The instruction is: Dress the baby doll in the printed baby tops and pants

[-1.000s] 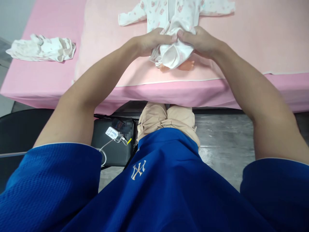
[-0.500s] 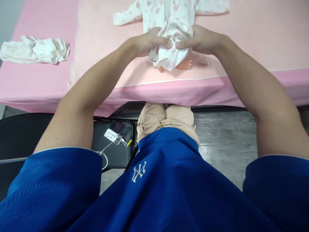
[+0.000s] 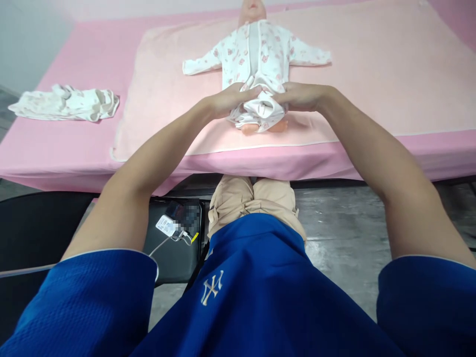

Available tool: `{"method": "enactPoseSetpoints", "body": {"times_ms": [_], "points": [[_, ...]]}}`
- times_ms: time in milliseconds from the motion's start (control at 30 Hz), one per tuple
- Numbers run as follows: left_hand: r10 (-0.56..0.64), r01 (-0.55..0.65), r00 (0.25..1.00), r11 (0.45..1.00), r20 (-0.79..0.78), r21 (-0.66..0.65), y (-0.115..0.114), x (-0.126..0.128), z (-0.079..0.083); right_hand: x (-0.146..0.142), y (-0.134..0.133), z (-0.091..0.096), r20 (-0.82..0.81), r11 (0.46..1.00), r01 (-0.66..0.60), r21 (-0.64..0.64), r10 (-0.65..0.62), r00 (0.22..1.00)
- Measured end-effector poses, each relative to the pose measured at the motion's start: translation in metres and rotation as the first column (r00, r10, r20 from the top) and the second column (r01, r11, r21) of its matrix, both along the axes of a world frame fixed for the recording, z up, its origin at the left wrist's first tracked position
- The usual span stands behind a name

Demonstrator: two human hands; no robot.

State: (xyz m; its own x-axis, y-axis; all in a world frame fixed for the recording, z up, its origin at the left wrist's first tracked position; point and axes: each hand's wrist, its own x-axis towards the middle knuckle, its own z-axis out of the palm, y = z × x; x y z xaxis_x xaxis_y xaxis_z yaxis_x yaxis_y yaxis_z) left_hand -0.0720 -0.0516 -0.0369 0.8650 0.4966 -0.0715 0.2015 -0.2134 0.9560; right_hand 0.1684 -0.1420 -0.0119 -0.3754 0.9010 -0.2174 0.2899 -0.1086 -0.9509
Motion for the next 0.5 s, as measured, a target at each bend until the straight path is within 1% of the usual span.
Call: {"method": "enactPoseSetpoints", "body": {"times_ms": [67,100,133,200,267,300,333,400,433,500], "points": [[-0.014,0.017,0.999,0.997,0.037,-0.079,0.001,0.0,0.0,-0.006,-0.006,0.002,-0.126,0.999,-0.006,0.033,0.01,0.992],[-0.029,0.031,0.999,0.996,0.035,-0.081,0.002,0.0,0.0,-0.01,-0.009,0.001,-0.184,0.998,0.006,0.066,0.007,0.983],[-0.039,0.041,0.999,0.997,0.033,-0.068,0.002,0.0,0.002,-0.014,-0.013,-0.002,-0.229,0.994,0.037,0.1,-0.013,0.973],[-0.044,0.044,0.999,0.999,0.018,-0.007,0.0,0.0,0.005,-0.02,-0.02,-0.007,-0.283,0.98,0.14,0.144,-0.095,0.954],[-0.017,0.019,1.0,0.997,-0.017,0.072,-0.005,0.0,0.01,-0.025,-0.024,-0.012,-0.291,0.966,0.218,0.141,-0.17,0.942],[0.003,0.001,0.999,0.995,-0.033,0.103,-0.008,0.0,0.012,-0.026,-0.025,-0.013,-0.287,0.963,0.231,0.136,-0.185,0.94],[0.02,-0.015,0.999,0.992,-0.044,0.123,-0.011,-0.001,0.013,-0.026,-0.026,-0.013,-0.277,0.968,0.216,0.131,-0.173,0.945],[0.052,-0.047,0.998,0.99,-0.034,0.134,-0.015,-0.002,0.015,-0.026,-0.026,-0.011,-0.248,0.982,0.145,0.123,-0.111,0.962],[0.065,-0.062,0.998,0.99,-0.02,0.13,-0.017,-0.003,0.015,-0.025,-0.027,-0.01,-0.238,0.984,0.13,0.124,-0.098,0.966],[0.08,-0.08,0.997,0.991,0.003,0.107,-0.018,-0.005,0.013,-0.024,-0.028,-0.007,-0.271,0.968,0.201,0.15,-0.156,0.95]]}}
